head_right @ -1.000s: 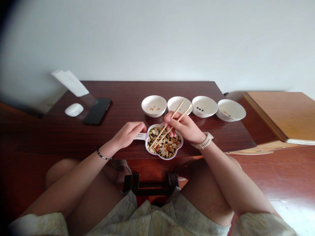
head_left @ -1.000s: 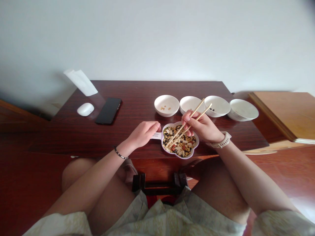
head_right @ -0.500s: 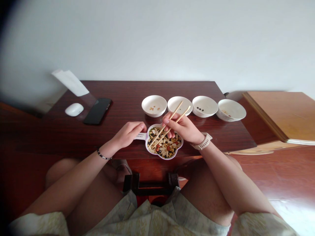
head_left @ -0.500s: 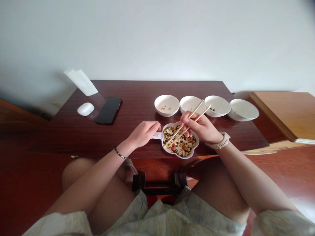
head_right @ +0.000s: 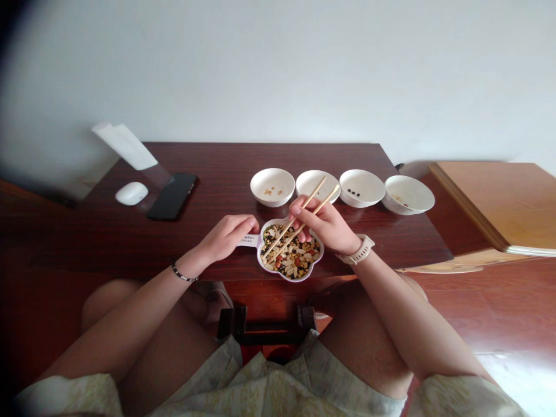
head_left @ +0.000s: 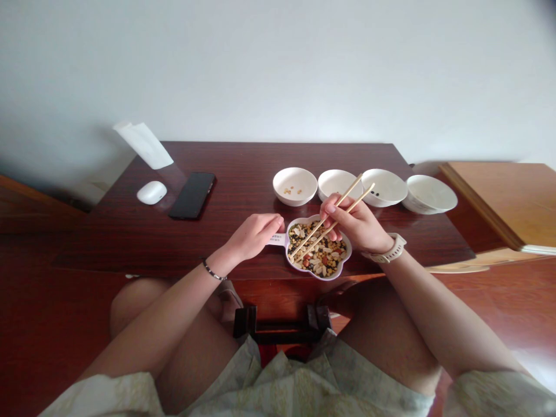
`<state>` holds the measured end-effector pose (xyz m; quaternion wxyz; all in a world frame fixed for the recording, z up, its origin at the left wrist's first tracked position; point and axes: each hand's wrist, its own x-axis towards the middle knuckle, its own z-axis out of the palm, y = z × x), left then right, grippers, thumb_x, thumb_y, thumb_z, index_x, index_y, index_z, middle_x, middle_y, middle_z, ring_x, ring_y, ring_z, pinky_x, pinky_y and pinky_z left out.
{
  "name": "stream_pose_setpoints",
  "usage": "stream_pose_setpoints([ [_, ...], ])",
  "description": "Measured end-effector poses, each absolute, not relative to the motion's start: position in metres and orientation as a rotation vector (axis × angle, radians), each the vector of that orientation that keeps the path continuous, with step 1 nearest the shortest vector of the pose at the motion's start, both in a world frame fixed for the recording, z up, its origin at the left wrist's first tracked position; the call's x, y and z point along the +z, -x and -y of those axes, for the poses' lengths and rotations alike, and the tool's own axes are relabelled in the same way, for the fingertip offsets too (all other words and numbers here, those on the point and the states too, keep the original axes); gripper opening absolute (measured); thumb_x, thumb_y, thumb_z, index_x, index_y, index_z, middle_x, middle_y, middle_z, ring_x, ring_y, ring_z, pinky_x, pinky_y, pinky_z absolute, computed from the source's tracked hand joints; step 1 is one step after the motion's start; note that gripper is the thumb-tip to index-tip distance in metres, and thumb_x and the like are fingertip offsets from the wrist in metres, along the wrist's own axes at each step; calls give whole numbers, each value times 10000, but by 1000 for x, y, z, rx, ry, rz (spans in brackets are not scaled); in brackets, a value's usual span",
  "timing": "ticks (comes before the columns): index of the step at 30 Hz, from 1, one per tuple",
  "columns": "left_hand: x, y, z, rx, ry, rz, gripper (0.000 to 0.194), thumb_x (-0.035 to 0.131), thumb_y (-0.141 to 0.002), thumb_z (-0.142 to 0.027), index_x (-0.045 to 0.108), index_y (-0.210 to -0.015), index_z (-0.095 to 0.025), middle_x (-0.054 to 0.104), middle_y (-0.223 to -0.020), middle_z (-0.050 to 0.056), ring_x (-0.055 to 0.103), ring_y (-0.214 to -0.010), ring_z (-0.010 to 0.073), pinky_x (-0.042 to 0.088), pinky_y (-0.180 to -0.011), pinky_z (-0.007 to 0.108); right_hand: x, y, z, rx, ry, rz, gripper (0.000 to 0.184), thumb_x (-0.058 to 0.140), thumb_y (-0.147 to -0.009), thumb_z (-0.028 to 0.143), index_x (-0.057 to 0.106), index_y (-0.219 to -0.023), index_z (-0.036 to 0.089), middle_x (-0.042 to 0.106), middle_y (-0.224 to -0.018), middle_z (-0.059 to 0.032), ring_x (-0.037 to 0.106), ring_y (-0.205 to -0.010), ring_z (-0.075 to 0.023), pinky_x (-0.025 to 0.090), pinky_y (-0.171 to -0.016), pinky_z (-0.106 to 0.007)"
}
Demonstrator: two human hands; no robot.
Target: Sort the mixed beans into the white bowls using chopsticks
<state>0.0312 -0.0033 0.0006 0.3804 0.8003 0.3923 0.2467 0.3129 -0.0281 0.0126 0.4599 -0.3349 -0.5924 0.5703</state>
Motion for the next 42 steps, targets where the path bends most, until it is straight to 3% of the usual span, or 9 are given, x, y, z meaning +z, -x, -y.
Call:
stream_pose_setpoints([
  [30,-2,-30,1,626,-2052,-993,505,396,-1153,-471,688,-859,-182,701,-796,18,614,-748,195,415,-723,317,15,-312,30,1438,790,1548,337,693,-1079,494,690,-945,184,665,-811,-6,643,-544,-99,544,-487,-221],
  [42,-3,-29,2,625,-2058,-987,499,395,-1148,-482,685,-865,-190,726,-833,26,644,-786,208,444,-759,322,10,-319,26,1403,795,1399,311,706,-1073,485,674,-945,204,643,-736,6,604,-532,-102,508,-477,-217],
])
